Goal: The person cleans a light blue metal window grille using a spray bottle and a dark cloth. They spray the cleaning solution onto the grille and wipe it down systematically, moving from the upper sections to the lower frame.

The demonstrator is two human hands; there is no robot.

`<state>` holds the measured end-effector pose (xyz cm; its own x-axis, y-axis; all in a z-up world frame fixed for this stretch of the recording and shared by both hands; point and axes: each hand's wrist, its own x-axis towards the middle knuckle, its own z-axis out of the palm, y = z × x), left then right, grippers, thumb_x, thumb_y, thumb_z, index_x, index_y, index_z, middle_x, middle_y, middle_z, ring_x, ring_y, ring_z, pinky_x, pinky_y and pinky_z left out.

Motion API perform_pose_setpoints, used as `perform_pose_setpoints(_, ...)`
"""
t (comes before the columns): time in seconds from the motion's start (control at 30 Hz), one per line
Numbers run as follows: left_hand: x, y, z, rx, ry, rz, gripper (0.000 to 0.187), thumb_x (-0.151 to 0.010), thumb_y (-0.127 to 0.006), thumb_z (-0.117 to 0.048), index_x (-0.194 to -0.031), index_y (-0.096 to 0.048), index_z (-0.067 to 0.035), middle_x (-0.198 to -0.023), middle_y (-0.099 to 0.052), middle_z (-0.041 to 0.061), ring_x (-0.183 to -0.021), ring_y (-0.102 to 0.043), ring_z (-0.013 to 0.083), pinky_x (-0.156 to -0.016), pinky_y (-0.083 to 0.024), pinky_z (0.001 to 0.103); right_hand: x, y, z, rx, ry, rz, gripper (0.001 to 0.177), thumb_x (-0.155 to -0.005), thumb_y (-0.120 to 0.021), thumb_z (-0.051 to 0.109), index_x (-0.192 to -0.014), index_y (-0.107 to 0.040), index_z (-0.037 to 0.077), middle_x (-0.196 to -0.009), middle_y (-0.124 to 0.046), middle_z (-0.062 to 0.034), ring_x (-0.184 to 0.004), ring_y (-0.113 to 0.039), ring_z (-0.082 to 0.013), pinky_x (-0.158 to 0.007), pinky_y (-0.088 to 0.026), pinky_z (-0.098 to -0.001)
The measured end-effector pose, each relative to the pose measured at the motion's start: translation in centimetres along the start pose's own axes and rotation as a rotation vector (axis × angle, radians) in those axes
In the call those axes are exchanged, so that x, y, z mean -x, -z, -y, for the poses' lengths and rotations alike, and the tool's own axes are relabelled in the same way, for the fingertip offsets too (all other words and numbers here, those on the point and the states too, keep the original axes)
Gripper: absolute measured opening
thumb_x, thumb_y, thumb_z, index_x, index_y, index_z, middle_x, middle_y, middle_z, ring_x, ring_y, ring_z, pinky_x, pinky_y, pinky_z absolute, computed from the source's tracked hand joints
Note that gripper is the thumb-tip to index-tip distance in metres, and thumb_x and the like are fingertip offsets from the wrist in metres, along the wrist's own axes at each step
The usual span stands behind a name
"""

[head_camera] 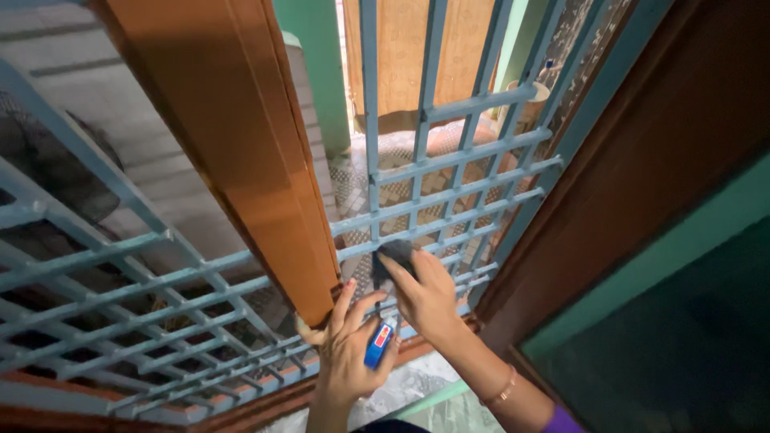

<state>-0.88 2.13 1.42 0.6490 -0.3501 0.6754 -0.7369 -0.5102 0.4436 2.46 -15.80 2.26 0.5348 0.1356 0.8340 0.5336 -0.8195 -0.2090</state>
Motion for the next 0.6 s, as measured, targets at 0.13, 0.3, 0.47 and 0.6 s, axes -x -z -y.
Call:
perform_pose_setpoints(0.13, -0.1, 0.5, 0.1, 0.016, 0.011, 0.042, 0.024, -0.078, -0.075, -0.025, -0.089, -0.074, -0.003, -0.129, -0.065, 0.008, -0.144, -0.037, 0.0418, -0.114, -0.030, 0.050, -0.9, -1.9, 0.9, -0.053, 0.099, 0.021, 0.058, -0.069, -0.071, 0.008, -0.127, -0.066, 0.008, -0.121, -0.062, -0.0195, -0.111, -0.061, -0.0411, -0.093, -0.050, -0.0471)
perform_pose_setpoints(0.3, 0.3, 0.5, 0.2, 0.084, 0.004, 0.064, 0.028, -0.080, -0.076, -0.026, -0.096, -0.075, -0.003, -0.115, -0.068, 0.007, -0.138, -0.043, 0.0398, -0.113, -0.034, 0.047, -0.1, -1.3, 0.3, -0.053, 0.088, 0.084, 0.055, -0.071, -0.072, 0.012, -0.126, -0.068, 0.011, -0.123, -0.060, -0.0201, -0.108, -0.059, -0.0423, -0.090, -0.049, -0.0489)
perform_pose_setpoints(0.47, 1.0, 0.6, 0.2, 0.115, 0.001, 0.034, 0.019, -0.077, -0.075, -0.023, -0.088, -0.075, -0.007, -0.111, -0.070, 0.004, -0.135, -0.048, 0.0390, -0.113, -0.034, 0.048, 0.1, -3.3, -0.9, -0.047, -0.072, 0.197, 0.057, -0.075, -0.070, 0.002, -0.131, -0.074, 0.014, -0.112, -0.059, -0.0183, -0.105, -0.060, -0.0394, -0.090, -0.051, -0.0478)
perform_pose_setpoints(0.6, 1.9, -0.9, -0.3, -0.039, -0.025, -0.090, 0.021, -0.080, -0.075, -0.028, -0.095, -0.076, -0.014, -0.110, -0.069, -0.002, -0.133, -0.052, 0.0357, -0.109, -0.001, 0.068, 1.4, -2.4, -0.9, -0.135, 0.110, 0.012, 0.048, -0.076, -0.068, 0.000, -0.123, -0.070, 0.010, -0.126, -0.063, -0.0190, -0.115, -0.063, -0.0406, -0.095, -0.052, -0.0467)
